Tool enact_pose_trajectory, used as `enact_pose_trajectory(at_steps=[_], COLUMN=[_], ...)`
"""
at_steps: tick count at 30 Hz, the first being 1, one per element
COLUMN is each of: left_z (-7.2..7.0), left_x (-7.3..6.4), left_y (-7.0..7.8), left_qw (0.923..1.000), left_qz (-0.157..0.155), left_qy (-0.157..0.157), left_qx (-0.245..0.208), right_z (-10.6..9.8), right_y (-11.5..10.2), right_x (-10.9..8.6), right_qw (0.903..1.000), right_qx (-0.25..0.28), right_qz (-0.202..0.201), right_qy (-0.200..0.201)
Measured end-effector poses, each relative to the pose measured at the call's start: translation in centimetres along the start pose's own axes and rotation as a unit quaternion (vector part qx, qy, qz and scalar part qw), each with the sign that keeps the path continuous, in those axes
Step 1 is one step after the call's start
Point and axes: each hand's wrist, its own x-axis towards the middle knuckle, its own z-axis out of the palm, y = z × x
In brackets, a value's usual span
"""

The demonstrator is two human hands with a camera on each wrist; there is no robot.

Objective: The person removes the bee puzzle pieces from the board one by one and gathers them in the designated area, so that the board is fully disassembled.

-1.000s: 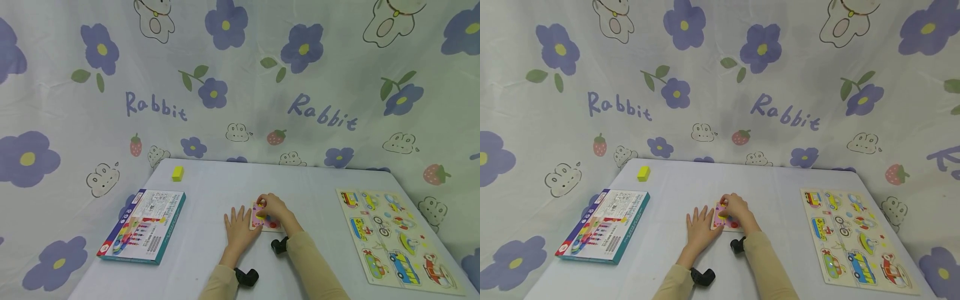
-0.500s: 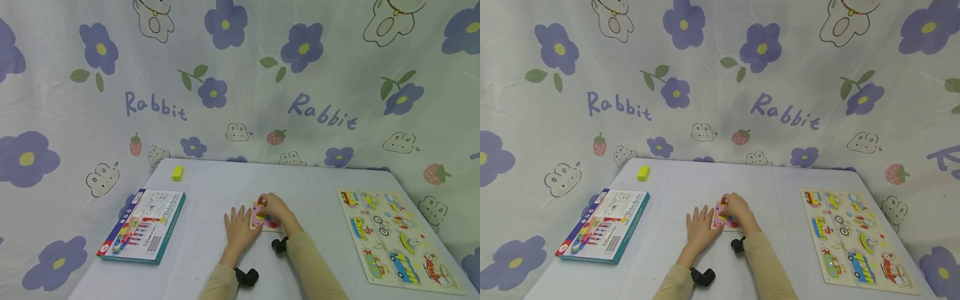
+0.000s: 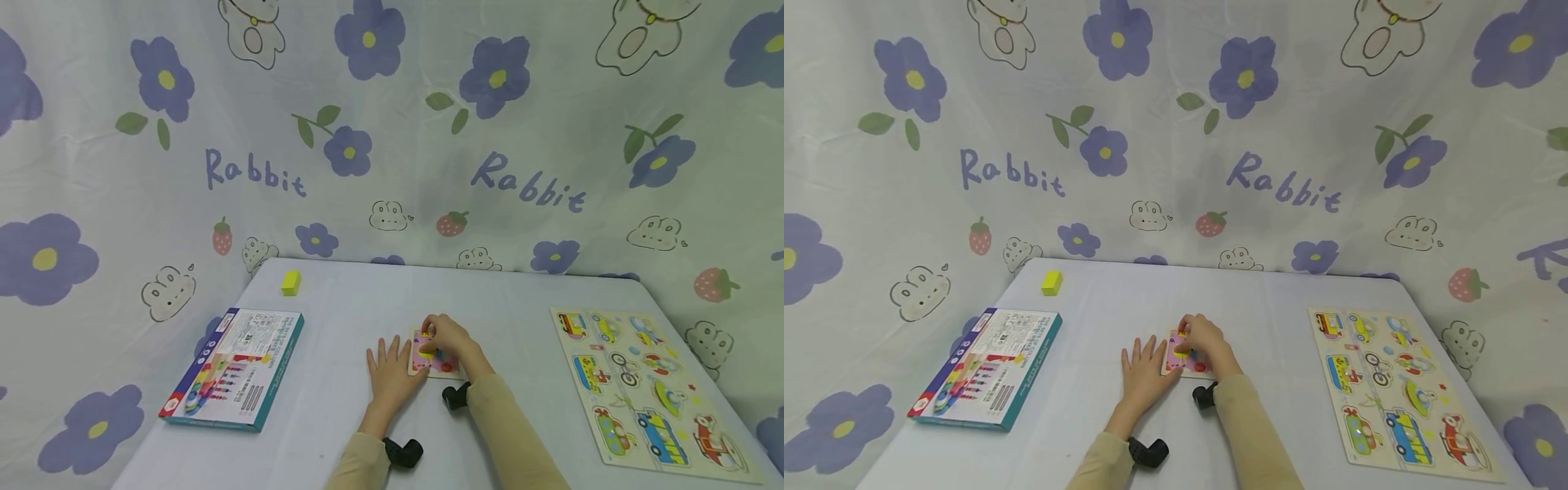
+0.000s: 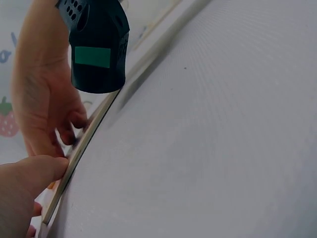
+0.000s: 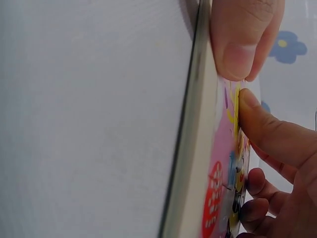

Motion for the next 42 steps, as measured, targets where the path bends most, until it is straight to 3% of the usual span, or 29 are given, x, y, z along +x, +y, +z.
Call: enact_pose_trajectory(at_steps=[10, 23, 25, 27, 30, 33, 36, 39, 42], left_z=[0.1, -0.2, -0.2, -0.1, -0.2, -0.3, -0.3, -0.2, -0.2], left_x=[0.1, 0.0, 0.0, 0.1, 0.3, 0.3, 0.0, -0.3, -0.5], left_y=[0.0, 0.1, 0.1, 0.1, 0.5, 0.9, 1.3, 1.5, 1.6], left_qw=[0.9999, 0.9998, 0.9995, 0.9952, 0.9733, 0.9507, 0.9475, 0.9531, 0.9573], left_qz=[-0.007, -0.002, 0.025, 0.081, 0.194, 0.282, 0.311, 0.302, 0.286], left_qy=[-0.012, -0.013, 0.008, 0.049, 0.114, 0.117, 0.068, 0.021, -0.004], left_qx=[0.006, -0.012, -0.017, -0.023, -0.046, -0.055, -0.030, 0.011, 0.044], right_z=[-0.1, 0.5, 0.6, 0.6, 0.5, 0.4, 0.3, 0.2, 0.2], right_y=[-0.2, 0.3, 0.3, 0.3, 0.4, 0.4, 0.3, 0.5, 0.6], right_x=[0.1, 0.0, -0.1, -0.2, -0.3, -0.4, -0.5, -0.4, -0.4], right_qw=[0.9995, 0.9991, 0.9994, 0.9994, 0.9993, 0.9990, 0.9988, 0.9985, 0.9980], right_qx=[0.031, 0.030, 0.016, 0.004, -0.010, -0.008, 0.000, 0.012, 0.036], right_qz=[0.002, -0.014, -0.017, -0.021, -0.028, -0.036, -0.042, -0.047, -0.048], right_qy=[0.000, 0.028, 0.027, 0.027, 0.025, 0.025, 0.024, 0.023, 0.021])
